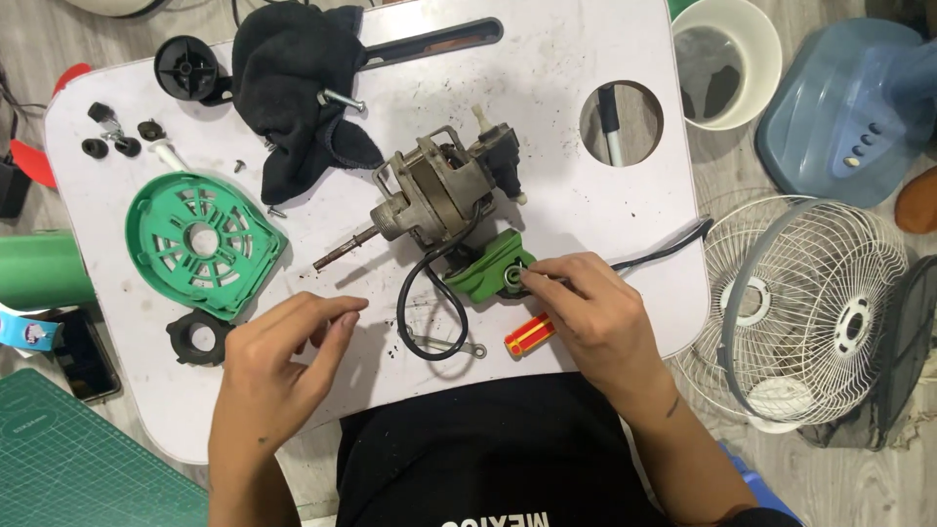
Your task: Disassembling and cleaning a fan motor and housing using a cloth and screwdriver
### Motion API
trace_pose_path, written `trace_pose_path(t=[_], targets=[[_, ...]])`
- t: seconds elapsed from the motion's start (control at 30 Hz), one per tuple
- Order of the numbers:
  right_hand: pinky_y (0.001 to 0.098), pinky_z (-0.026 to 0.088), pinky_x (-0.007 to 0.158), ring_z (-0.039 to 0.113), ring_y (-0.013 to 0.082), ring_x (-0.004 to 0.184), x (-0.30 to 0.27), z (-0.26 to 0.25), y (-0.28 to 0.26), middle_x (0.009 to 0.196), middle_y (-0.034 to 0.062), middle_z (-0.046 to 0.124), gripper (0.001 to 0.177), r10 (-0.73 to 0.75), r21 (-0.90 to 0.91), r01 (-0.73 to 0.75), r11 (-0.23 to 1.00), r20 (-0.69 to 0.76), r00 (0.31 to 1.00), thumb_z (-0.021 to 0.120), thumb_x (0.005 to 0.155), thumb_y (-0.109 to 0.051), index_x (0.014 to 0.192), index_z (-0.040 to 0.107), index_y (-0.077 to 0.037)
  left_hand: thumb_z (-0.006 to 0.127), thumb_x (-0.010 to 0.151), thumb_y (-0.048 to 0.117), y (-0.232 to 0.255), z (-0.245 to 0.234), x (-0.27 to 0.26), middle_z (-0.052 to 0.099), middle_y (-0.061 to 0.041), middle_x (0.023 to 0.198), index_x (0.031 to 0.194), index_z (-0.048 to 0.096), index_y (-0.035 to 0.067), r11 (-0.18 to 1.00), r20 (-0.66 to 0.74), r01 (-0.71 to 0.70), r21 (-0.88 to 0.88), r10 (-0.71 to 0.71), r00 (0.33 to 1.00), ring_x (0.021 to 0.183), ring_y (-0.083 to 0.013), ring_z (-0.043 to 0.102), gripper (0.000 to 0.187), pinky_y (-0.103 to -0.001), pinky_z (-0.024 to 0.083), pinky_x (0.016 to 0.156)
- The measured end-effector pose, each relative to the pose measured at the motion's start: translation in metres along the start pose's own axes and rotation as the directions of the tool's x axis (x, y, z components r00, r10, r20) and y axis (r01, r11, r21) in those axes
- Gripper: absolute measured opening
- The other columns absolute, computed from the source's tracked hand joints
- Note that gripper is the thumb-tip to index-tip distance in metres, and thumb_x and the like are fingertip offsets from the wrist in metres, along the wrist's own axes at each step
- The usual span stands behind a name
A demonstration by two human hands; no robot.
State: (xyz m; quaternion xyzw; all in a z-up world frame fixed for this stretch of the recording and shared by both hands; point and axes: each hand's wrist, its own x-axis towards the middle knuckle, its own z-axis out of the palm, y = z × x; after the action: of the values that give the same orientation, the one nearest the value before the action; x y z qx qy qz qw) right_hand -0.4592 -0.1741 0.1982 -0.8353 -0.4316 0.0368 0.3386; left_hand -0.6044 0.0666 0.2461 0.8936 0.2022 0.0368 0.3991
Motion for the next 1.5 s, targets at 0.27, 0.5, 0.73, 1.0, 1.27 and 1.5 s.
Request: trace_pose_path(t=[0.27,0.5,0.73,1.0,1.27,1.5], targets=[[0.0251,0.05,0.065,0.057,0.0162,0.081,-0.008,0.0,-0.001,0.103,0.0107,0.066,0.02,0.05,-0.007,-0.05,0.999,0.021,0.999,0.074,0.084,0.002,0.104,0.078,0.001,0.07,0.083,0.002,-0.005,0.005,-0.013,0.072,-0.003,0.074,0.093,0.078,0.001,0.997,0.034,0.036,-0.066,-0.034,0.999,0.05,-0.0107,0.05,0.013,-0.023,0.039,0.047],[0.0292,0.051,0.073,0.059,0.0205,0.091,-0.006,0.003,0.013,0.103,0.0085,0.066,0.024,-0.038,-0.057,0.039,0.998,0.019,0.999,0.079,0.08,-0.004,0.103,0.079,-0.006,0.07,0.081,0.012,-0.009,0.02,-0.027,0.079,-0.001,0.074,0.095,0.08,0.009,0.998,0.252,-0.004,-0.055,0.018,0.968,0.047,-0.0117,0.064,0.017,-0.023,0.052,0.047],[0.0297,0.055,0.081,0.064,0.0207,0.095,-0.004,0.0,0.017,0.1,0.007,0.07,0.022,0.057,0.083,-0.058,0.995,0.016,0.998,0.082,0.074,-0.001,0.096,0.079,-0.006,0.068,0.088,0.016,0.023,0.042,-0.025,0.082,-0.003,0.094,0.102,0.078,0.009,0.978,0.451,-0.152,-0.142,0.2,0.87,0.066,-0.0211,0.076,0.019,-0.03,0.059,0.064],[0.0341,0.055,0.09,0.065,0.0241,0.102,-0.006,-0.004,0.019,0.097,0.0062,0.072,0.02,0.084,0.054,-0.085,0.995,0.024,0.996,0.08,0.076,0.0,0.095,0.079,-0.004,0.064,0.092,0.014,0.03,0.062,-0.015,0.078,-0.007,0.088,0.111,0.073,0.005,0.954,0.407,-0.292,-0.076,0.297,0.864,0.053,-0.021,0.068,0.023,-0.03,0.053,0.049],[0.034,0.05,0.088,0.065,0.0215,0.099,-0.005,-0.002,0.017,0.094,0.0044,0.07,0.019,0.054,0.051,-0.055,0.997,0.018,0.998,0.082,0.076,-0.003,0.094,0.078,-0.004,0.064,0.095,0.018,0.041,0.087,-0.015,0.078,-0.013,0.088,0.136,0.056,-0.003,0.93,0.256,-0.332,0.157,0.286,0.923,0.045,-0.0171,0.067,0.046,-0.03,0.048,0.036],[0.0337,0.049,0.089,0.065,0.0205,0.097,-0.011,0.004,0.014,0.083,0.0035,0.067,0.017,0.152,0.079,-0.151,0.985,-0.011,0.988,0.08,0.076,-0.001,0.093,0.077,-0.005,0.062,0.097,0.023,0.041,0.103,-0.018,0.069,-0.002,0.06,0.149,0.048,-0.003,0.861,0.206,-0.301,0.41,0.234,0.95,0.033,-0.0116,0.054,0.06,-0.026,0.039,0.029]])
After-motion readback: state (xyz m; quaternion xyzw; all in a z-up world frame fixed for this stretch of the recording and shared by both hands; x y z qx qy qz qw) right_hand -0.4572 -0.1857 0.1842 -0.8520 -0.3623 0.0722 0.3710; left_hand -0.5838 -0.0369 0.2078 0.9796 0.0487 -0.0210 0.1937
